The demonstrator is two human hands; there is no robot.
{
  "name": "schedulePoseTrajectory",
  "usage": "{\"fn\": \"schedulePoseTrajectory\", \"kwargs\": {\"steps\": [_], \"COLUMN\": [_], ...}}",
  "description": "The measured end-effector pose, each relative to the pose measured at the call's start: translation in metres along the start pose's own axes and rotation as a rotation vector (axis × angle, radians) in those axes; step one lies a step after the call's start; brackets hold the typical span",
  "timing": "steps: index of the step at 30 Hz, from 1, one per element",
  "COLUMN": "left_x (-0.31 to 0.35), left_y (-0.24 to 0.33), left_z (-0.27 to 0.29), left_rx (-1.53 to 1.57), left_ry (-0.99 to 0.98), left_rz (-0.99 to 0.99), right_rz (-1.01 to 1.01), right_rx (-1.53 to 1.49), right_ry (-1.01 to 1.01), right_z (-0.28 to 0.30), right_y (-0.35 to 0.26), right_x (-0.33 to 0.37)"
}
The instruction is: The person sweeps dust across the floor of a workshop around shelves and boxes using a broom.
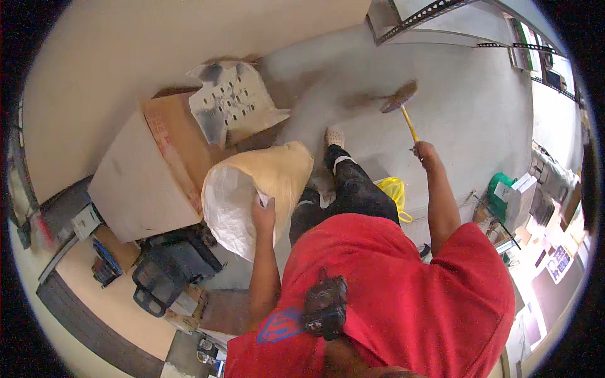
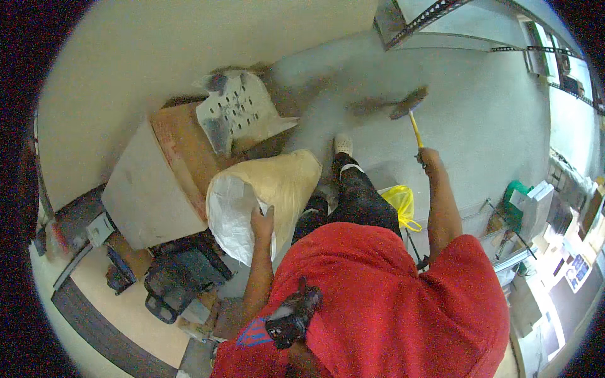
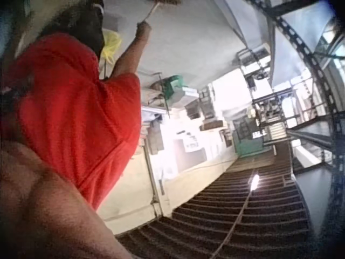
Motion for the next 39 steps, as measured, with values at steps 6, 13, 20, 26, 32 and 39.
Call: {"fn": "schedulePoseTrajectory", "kwargs": {"steps": [6,13,20,26,32,39], "left_x": [-0.015,0.005,0.009,-0.046,-0.061,-0.09], "left_y": [-0.023,-0.023,-0.016,-0.031,0.001,-0.023], "left_z": [0.001,0.003,-0.006,-0.022,0.003,0.048], "left_rx": [0.012,0.209,0.219,0.084,-0.19,0.084], "left_ry": [0.128,0.121,0.007,0.004,0.099,0.148], "left_rz": [-0.122,0.041,0.024,-0.142,-0.177,-0.31], "right_rz": [0.48,0.309,0.307,-0.078,-0.176,0.068], "right_rx": [0.722,0.079,-0.568,-0.347,-0.11,0.644], "right_ry": [-0.084,-0.29,-0.064,0.16,0.352,0.137], "right_z": [-0.065,-0.168,-0.128,0.01,0.069,0.008], "right_y": [-0.058,-0.181,-0.077,0.0,0.052,0.117], "right_x": [0.033,-0.025,-0.073,-0.033,-0.005,0.04]}}
Point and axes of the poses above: each hand's wrist, its own x-axis away from the middle knuckle, its own z-axis out of the back of the hand, y = z × x, the point moved 7 cm from there along -x, towards the middle knuckle, and after that the axes turned 1 degree about -z, right-handed, at the moved point
